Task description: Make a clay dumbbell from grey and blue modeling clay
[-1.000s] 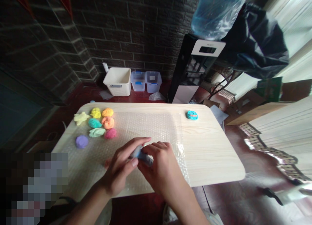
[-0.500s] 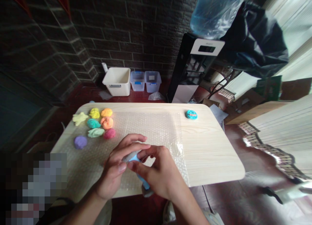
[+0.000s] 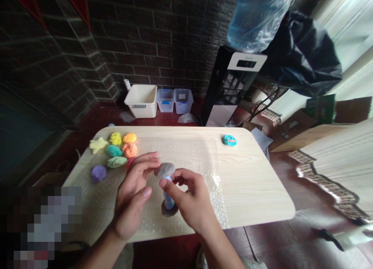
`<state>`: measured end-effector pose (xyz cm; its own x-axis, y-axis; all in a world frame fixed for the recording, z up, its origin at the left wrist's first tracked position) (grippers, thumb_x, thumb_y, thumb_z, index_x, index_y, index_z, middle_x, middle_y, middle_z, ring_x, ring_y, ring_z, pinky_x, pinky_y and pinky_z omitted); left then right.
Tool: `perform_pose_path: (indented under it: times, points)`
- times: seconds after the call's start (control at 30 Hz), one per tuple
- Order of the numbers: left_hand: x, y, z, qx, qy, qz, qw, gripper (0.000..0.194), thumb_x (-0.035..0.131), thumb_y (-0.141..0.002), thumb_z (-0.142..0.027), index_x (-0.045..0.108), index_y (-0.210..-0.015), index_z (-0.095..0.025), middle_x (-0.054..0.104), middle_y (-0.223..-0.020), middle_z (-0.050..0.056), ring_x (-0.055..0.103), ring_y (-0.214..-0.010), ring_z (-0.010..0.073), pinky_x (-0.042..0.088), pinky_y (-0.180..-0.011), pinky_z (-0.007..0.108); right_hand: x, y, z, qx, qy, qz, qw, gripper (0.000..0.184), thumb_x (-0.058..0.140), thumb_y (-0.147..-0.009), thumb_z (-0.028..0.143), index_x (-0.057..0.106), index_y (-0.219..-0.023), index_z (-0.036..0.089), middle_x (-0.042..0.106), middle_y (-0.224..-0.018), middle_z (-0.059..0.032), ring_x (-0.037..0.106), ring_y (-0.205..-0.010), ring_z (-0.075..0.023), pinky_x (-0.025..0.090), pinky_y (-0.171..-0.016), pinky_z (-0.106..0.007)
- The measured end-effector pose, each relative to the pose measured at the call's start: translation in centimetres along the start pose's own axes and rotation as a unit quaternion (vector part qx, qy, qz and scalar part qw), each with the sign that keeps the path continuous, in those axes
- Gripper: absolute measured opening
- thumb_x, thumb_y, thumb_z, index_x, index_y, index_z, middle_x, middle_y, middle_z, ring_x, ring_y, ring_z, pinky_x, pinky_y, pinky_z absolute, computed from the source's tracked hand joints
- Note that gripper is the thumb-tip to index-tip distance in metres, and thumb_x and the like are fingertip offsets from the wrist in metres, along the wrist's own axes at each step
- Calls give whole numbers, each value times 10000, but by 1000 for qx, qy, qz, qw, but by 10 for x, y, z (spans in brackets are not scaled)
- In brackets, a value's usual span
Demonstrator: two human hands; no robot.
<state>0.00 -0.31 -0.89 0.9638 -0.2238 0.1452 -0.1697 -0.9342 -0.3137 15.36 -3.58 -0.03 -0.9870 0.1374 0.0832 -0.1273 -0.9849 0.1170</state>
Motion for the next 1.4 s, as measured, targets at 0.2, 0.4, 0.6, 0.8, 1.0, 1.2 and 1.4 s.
perform_pose_path:
  times: [0.2,0.4,0.6,0.8,1.0,1.2,1.4]
  points:
    - [4,-7,6,-85,65,1,994,326,772,-947,-317,660,-1248,-260,697,-1132,41,679,-1058,200,539,-969,322,-10,-4,-7,-11,-50,-34,998,293,978,-733,439,858,-867,208,749,-797,-47,618,-771,-197,482,-767,-358]
    - [14,-9,16,-183,106,67,975,166,801,-949,-340,748,-1010,-195,776,-974,45,736,-944,182,567,-864,271,-16,-6,-8,-21,-102,-63,993,219,1029,-654,348,869,-757,240,762,-781,-22,633,-730,-166,483,-695,-309]
    - [15,-8,22,-198,109,68,972,161,807,-948,-345,806,-1016,-199,824,-992,58,768,-952,195,593,-874,279,-19,-9,-9,-24,-110,-84,990,233,1035,-642,379,867,-729,244,735,-718,-5,641,-658,-140,515,-634,-282]
    - [18,-8,17,-196,139,59,969,195,848,-907,-330,813,-1022,-177,828,-907,60,770,-773,180,623,-729,278,-17,-7,-4,-15,-104,-50,993,243,1026,-657,403,883,-753,231,724,-728,-23,625,-607,-135,545,-574,-281]
    - [13,-7,16,-182,122,36,975,160,846,-913,-317,794,-982,-182,819,-906,47,770,-833,170,606,-747,241,-15,-4,3,-19,-67,-32,997,222,989,-732,401,888,-810,219,728,-774,-33,630,-659,-144,535,-626,-279]
    - [13,-9,16,-178,112,45,977,156,831,-925,-332,807,-968,-184,816,-899,49,765,-855,181,597,-781,255,-15,-3,7,-26,-46,-20,998,225,992,-730,403,889,-819,224,729,-781,-42,613,-716,-162,507,-630,-275]
    - [11,-8,15,-155,67,62,984,167,817,-930,-336,808,-982,-178,817,-943,75,771,-861,218,609,-797,304,-15,-5,6,-18,-59,-4,998,231,1013,-695,375,890,-825,230,737,-801,-43,630,-747,-180,528,-660,-294]
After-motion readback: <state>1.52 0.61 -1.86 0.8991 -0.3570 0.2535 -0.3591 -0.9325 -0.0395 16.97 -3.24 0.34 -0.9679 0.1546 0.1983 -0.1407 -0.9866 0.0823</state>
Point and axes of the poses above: each hand's wrist, its own y-axis away from the middle knuckle, its own x-axis out of the palm, z = x × y, the point moved 4 cm from there along -y, towards the middle knuckle
